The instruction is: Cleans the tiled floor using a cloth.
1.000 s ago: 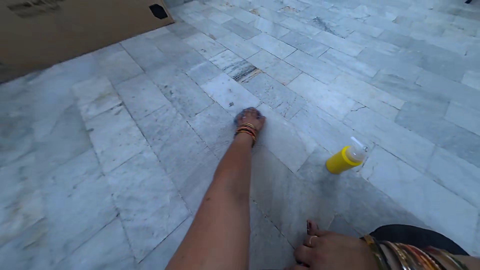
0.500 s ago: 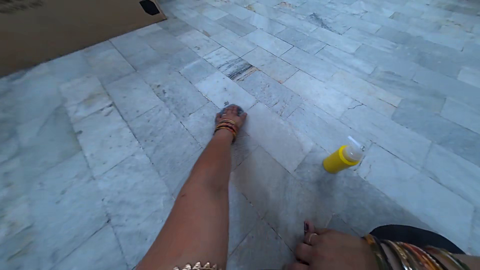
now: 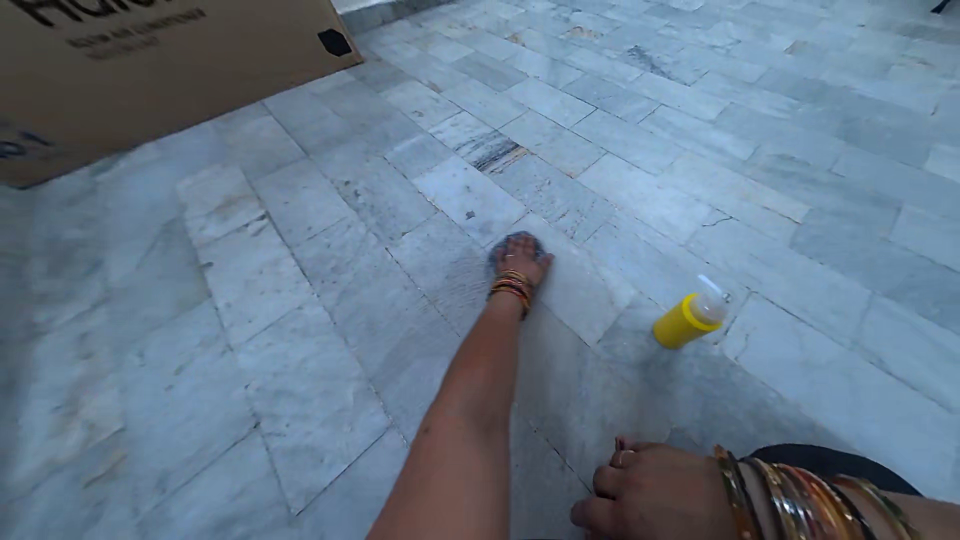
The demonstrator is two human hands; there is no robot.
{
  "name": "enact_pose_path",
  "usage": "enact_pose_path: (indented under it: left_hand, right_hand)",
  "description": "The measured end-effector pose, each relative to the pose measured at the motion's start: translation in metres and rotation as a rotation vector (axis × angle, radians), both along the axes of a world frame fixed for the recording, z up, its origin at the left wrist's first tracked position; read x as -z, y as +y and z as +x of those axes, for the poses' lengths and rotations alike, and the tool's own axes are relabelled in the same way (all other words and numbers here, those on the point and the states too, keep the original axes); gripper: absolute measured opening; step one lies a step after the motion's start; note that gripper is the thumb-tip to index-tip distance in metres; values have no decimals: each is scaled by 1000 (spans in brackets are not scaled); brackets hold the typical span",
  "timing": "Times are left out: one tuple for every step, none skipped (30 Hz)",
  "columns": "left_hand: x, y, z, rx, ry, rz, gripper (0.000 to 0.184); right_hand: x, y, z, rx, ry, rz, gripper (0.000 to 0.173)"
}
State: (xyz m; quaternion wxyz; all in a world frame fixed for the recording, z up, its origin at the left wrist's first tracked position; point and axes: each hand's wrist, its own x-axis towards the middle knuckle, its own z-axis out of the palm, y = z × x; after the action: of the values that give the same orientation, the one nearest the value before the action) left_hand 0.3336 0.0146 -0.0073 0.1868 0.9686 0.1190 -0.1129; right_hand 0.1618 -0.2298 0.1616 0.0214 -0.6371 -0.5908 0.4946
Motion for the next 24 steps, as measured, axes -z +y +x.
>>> enact_pose_path:
  left_hand:
    - [0,-26,4,53,8,-19,75]
    - [-1,-49,8,103,17,-36,75]
    - [-1,-69,11,146,32,-42,76]
    - [-2,-83,13,183,49,-39,76]
    - [-4,-92,14,208,67,-34,77]
    - [-4,-94,15,223,69,-35,75]
    - [-2,-91,15,228,53,-44,73]
    - [2,-83,14,218,31,-53,70]
    - [5,-71,11,188,9,-56,68]
    - [8,-57,8,143,-16,-52,67]
    - [11,-40,4,92,-37,-37,67]
    - [12,-21,-1,39,-52,-17,68]
    - [13,0,-8,-16,-58,10,68]
    - [12,23,-19,-66,-62,36,68]
    - [11,45,-31,-112,-66,56,68]
    - [11,67,-44,-154,-78,71,67]
    - [12,87,-59,-197,-93,87,68]
    - [13,105,-75,-238,-107,102,68]
    - [12,121,-91,-281,-110,117,68]
    - [10,135,-106,-322,-106,130,68]
    - [8,147,-120,-363,-100,140,68]
    - [7,157,-131,-400,-87,147,68]
    - [7,165,-138,-431,-77,152,68]
    - [8,171,-142,-459,-66,153,68]
  right_hand:
    - [-1,0,1,2,1,-13,51]
    - [-1,0,3,7,0,-26,50]
    - [-2,0,4,12,-3,-43,50]
    - [-2,0,6,17,-6,-59,50]
    - [-2,0,7,22,-9,-68,51]
    - [-1,0,9,25,-13,-70,50]
    - [0,-1,10,27,-13,-69,50]
    - [0,-1,11,26,-11,-70,49]
    - [0,-1,11,22,-9,-76,50]
    - [0,-2,11,23,-9,-76,50]
    - [0,-2,12,26,-11,-77,50]
    - [0,-3,13,28,-12,-79,50]
    - [0,-3,13,28,-10,-78,50]
    - [0,-3,13,27,-10,-77,50]
    - [0,-2,14,26,-9,-79,50]
    - [-1,-2,14,26,-9,-83,51]
    - [-2,-1,14,25,-9,-85,51]
    - [-2,-1,13,23,-10,-87,51]
    - [-2,-1,12,20,-11,-88,51]
    - [-2,0,11,16,-13,-86,52]
    - [-3,0,10,12,-14,-83,52]
    - [-2,0,9,10,-13,-76,52]
    - [-2,0,9,6,-14,-68,52]
    - [-2,0,8,3,-14,-59,51]
